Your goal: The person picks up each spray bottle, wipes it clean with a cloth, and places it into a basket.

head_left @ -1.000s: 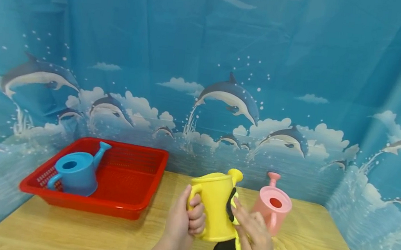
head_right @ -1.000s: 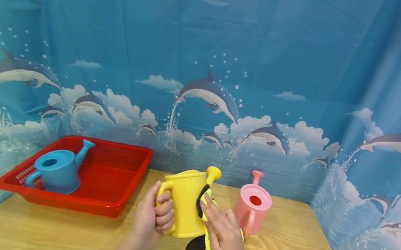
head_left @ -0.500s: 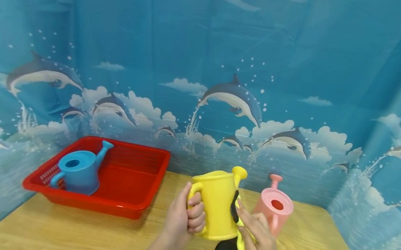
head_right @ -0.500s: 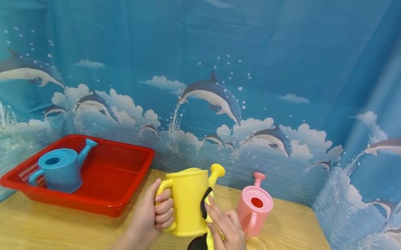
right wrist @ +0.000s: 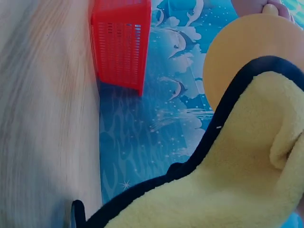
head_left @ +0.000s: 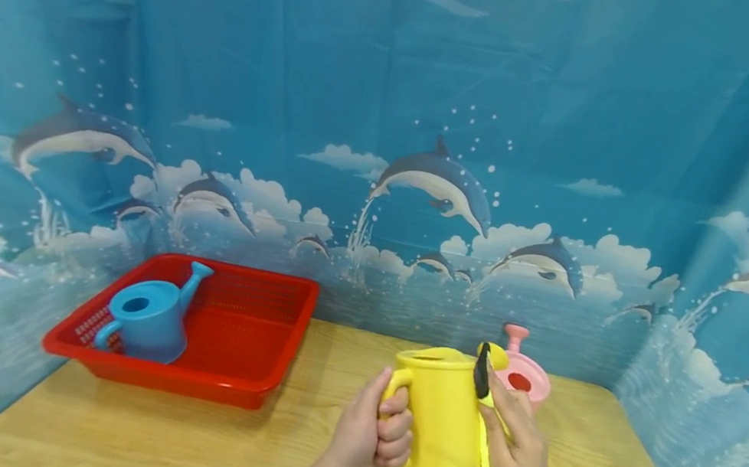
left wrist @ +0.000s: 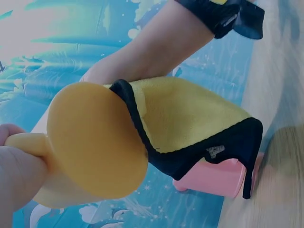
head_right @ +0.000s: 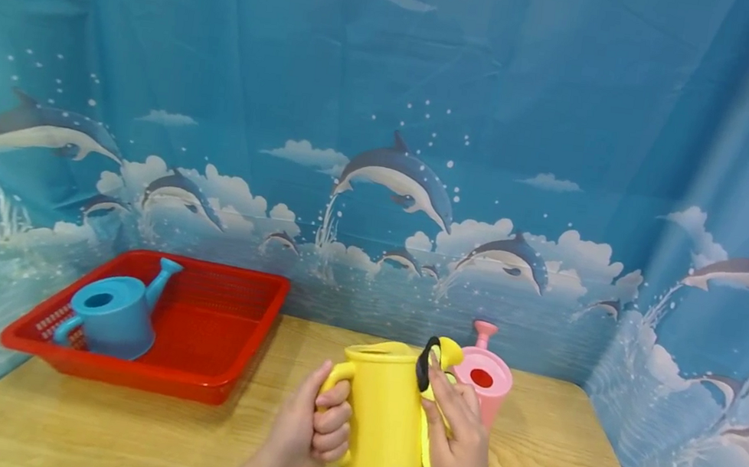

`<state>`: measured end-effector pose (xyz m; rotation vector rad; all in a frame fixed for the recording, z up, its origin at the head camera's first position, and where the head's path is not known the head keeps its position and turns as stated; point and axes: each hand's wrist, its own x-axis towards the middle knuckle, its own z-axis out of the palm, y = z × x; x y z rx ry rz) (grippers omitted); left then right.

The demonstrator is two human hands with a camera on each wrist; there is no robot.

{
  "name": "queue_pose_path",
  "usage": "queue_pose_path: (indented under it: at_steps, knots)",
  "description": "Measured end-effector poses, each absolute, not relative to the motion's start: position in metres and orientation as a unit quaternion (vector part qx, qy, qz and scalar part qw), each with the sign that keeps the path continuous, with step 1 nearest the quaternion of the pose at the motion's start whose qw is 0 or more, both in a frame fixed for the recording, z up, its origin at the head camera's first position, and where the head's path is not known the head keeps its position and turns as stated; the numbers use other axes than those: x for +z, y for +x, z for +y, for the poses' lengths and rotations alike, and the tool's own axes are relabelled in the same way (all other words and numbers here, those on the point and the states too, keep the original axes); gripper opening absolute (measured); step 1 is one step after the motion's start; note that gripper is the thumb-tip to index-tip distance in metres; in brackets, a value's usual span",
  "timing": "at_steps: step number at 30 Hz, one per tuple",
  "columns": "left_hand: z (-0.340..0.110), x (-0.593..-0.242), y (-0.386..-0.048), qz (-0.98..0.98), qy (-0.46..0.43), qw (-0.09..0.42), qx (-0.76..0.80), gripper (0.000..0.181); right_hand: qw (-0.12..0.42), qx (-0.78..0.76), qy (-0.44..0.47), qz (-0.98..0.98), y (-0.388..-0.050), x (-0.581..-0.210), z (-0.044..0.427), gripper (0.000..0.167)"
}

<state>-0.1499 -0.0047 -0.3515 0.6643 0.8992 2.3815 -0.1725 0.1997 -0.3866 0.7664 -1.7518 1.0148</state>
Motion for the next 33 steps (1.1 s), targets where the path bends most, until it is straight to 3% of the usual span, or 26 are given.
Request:
queue_pose_path:
  at_steps: [13, 20, 28, 33]
  knots:
    - [-0.026, -0.347, -0.165, 0.285, 0.253, 0.203, 0.902, 0.054, 0.484, 0.383, 0.369, -0.695, -0.177, -0.397, 0.186, 0.036]
    - [-0.04, -0.345, -0.173, 0.244, 0.294, 0.179, 0.907, 0.051, 0.453, 0.409, 0.394, -0.687, -0.174, -0.403, 0.181, 0.034]
    - [-0.038, -0.348, -0.173, 0.235, 0.339, 0.22, 0.884, 0.047, 0.457, 0.406, 0.389, -0.689, -0.173, -0.401, 0.185, 0.038]
    - [-0.026, -0.35, -0.165, 0.24, 0.363, 0.252, 0.865, 0.046, 0.467, 0.396, 0.333, -0.717, -0.17, -0.395, 0.191, 0.034]
